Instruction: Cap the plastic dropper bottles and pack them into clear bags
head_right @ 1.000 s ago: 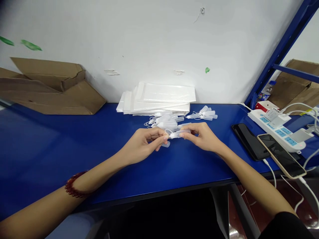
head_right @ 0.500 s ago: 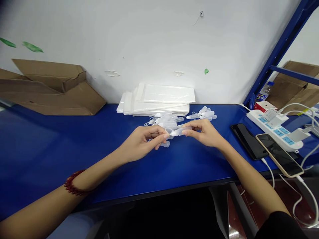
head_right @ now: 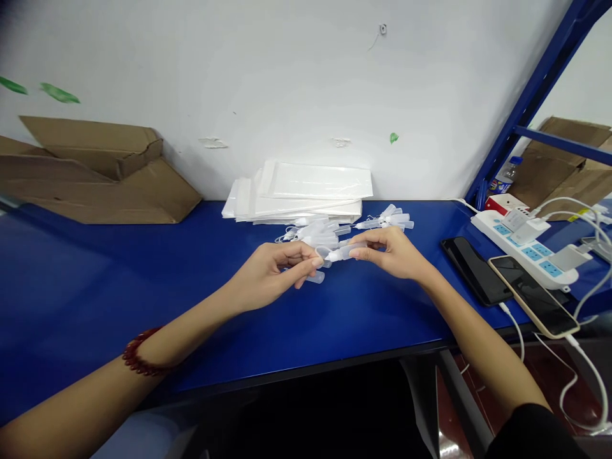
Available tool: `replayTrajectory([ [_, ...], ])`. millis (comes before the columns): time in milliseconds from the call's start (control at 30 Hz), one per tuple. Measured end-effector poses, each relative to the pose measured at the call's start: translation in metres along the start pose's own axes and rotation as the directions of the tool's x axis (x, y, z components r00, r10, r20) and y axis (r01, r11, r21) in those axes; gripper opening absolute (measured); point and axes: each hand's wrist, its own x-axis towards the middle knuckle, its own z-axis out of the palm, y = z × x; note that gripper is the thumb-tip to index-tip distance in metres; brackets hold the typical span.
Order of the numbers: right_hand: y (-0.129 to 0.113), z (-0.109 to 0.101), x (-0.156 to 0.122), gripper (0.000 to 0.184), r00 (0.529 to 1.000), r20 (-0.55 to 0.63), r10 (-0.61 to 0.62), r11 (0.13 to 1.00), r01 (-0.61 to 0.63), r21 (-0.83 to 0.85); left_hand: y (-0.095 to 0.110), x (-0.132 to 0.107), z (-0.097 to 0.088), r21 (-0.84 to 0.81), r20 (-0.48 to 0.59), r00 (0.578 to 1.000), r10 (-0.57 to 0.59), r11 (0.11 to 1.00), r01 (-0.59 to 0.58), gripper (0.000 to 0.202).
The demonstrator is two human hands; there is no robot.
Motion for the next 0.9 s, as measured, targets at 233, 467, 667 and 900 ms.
replayTrajectory([
  [233,0.020,-0.015,0.006,0.023,0.972,-0.230,-0.046,0.949,-0.030,-0.314,-0.013,-0.003,0.004,0.297,-0.076,0.968,0.240,0.932,-0.207,0.019],
  [467,0.049,-0.022,0.008,0.015,0.984,-0.174,-0.046,0.821,-0.062,-0.567,-0.022,-0.008,0.021,0.611,0.045,0.899,0.435,0.700,-0.370,0.024],
  [667,0.064,-0.015,0.010,0.037,0.995,-0.098,-0.035,0.697,-0.046,-0.716,-0.026,-0.008,0.024,0.702,0.106,0.873,0.476,0.586,-0.405,0.028],
  [900,0.072,0.001,0.022,0.047,0.999,-0.015,0.040,0.548,-0.035,-0.836,-0.023,-0.008,0.025,0.714,0.165,0.905,0.393,0.585,-0.384,0.027],
])
